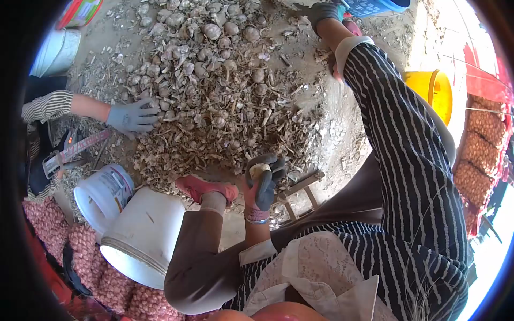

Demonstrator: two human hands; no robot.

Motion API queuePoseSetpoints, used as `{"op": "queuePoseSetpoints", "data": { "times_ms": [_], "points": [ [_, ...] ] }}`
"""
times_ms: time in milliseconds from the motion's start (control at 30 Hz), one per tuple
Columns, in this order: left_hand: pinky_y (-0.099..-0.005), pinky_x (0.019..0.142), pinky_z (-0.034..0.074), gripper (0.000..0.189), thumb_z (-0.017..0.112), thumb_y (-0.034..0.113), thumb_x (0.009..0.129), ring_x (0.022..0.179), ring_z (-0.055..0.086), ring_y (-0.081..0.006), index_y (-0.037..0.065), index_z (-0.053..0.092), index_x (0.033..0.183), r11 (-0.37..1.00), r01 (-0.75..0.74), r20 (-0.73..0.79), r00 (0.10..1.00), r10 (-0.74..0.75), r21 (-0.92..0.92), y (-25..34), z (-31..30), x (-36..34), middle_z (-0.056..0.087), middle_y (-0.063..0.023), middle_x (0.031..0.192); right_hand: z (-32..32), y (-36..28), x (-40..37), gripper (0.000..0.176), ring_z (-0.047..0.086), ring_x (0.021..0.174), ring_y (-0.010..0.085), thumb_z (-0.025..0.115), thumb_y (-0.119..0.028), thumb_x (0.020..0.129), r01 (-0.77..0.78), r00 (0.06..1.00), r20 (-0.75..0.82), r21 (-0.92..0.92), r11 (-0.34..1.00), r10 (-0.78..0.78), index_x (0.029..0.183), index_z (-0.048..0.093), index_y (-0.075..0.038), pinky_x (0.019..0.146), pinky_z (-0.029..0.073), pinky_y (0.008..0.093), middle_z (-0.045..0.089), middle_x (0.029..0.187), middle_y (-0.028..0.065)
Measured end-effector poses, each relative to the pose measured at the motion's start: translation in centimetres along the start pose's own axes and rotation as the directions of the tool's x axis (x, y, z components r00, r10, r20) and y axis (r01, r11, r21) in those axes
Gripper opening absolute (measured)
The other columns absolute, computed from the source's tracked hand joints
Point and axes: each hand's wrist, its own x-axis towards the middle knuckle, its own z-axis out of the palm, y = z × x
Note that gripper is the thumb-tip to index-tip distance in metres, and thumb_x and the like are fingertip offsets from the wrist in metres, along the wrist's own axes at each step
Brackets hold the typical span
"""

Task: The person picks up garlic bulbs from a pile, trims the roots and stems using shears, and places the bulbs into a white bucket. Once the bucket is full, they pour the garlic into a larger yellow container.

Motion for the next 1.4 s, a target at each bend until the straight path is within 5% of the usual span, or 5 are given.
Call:
{"op": "queuePoseSetpoints", "data": {
  "times_ms": [500, 700, 800, 1167, 1400],
  "points": [
    [-0.0386, 0.065, 0.053, 0.045, 0.048, 0.043, 0.096, 0.08, 0.064, -0.025, 0.007, 0.066, 0.078, 0.878, 0.116, 0.019, 0.992, -0.121, -0.464, 0.5, 0.0, -0.4, 0.064, -0.0112, 0.096, -6.3, -5.2, -20.6, 0.033, 0.064, 0.076, 0.035, 0.057, -0.039, 0.086, 0.421, 0.883, -0.085, 0.578, 0.699, -0.462, 0.099, 0.059, -0.009, 0.07, 0.05, 0.0442, 0.065, 0.08, 0.0152],
    [-0.0245, 0.045, 0.036, 0.076, 0.042, 0.071, 0.085, 0.049, 0.041, -0.0081, 0.004, 0.06, 0.116, 0.802, 0.225, 0.027, 0.967, -0.253, -0.553, 2.3, 3.7, -2.6, 0.065, -0.01, 0.086, -7.0, -7.7, -34.5, 0.036, 0.063, 0.07, 0.0371, 0.061, -0.034, 0.083, 0.663, 0.736, -0.418, 0.604, 0.441, -0.533, 0.11, 0.056, -0.011, 0.063, 0.049, 0.0456, 0.063, 0.073, 0.0153],
    [-0.0215, 0.045, 0.035, 0.076, 0.044, 0.07, 0.085, 0.043, 0.039, -0.0049, 0.001, 0.058, 0.115, 0.592, 0.45, 0.553, 0.833, -0.01, -0.668, 1.9, 0.7, -2.6, 0.066, -0.0133, 0.091, -7.9, -7.5, -38.3, 0.051, 0.063, 0.074, 0.0388, 0.067, -0.032, 0.079, 0.528, 0.819, -0.162, 0.587, 0.614, -0.55, 0.123, 0.051, -0.01, 0.067, 0.049, 0.0471, 0.064, 0.084, 0.0193],
    [-0.021, 0.04, 0.033, 0.05, 0.05, 0.057, 0.09, 0.038, 0.034, -0.0031, 0.014, 0.062, 0.111, 0.693, 0.356, 0.453, 0.89, -0.048, -0.627, 0.5, -1.0, -4.2, 0.07, -0.0094, 0.092, -4.6, -9.2, -41.1, 0.031, 0.062, 0.08, 0.04, 0.059, -0.027, 0.084, 0.494, 0.849, -0.235, 0.672, 0.552, -0.474, 0.11, 0.056, -0.01, 0.07, 0.048, 0.0487, 0.064, 0.083, 0.0214],
    [-0.0268, 0.068, 0.055, 0.049, 0.069, 0.008, 0.083, 0.082, 0.064, -0.0133, 0.005, 0.048, 0.128, 0.835, -0.303, -0.235, 0.865, 0.443, 0.459, 2.1, -0.7, -4.7, 0.061, -0.0116, 0.115, -4.6, -8.5, -41.1, 0.035, 0.062, 0.08, 0.0392, 0.06, -0.029, 0.084, 0.482, 0.853, -0.282, 0.745, 0.46, -0.438, 0.113, 0.053, -0.01, 0.07, 0.048, 0.0478, 0.063, 0.083, 0.0189]
  ]
}}
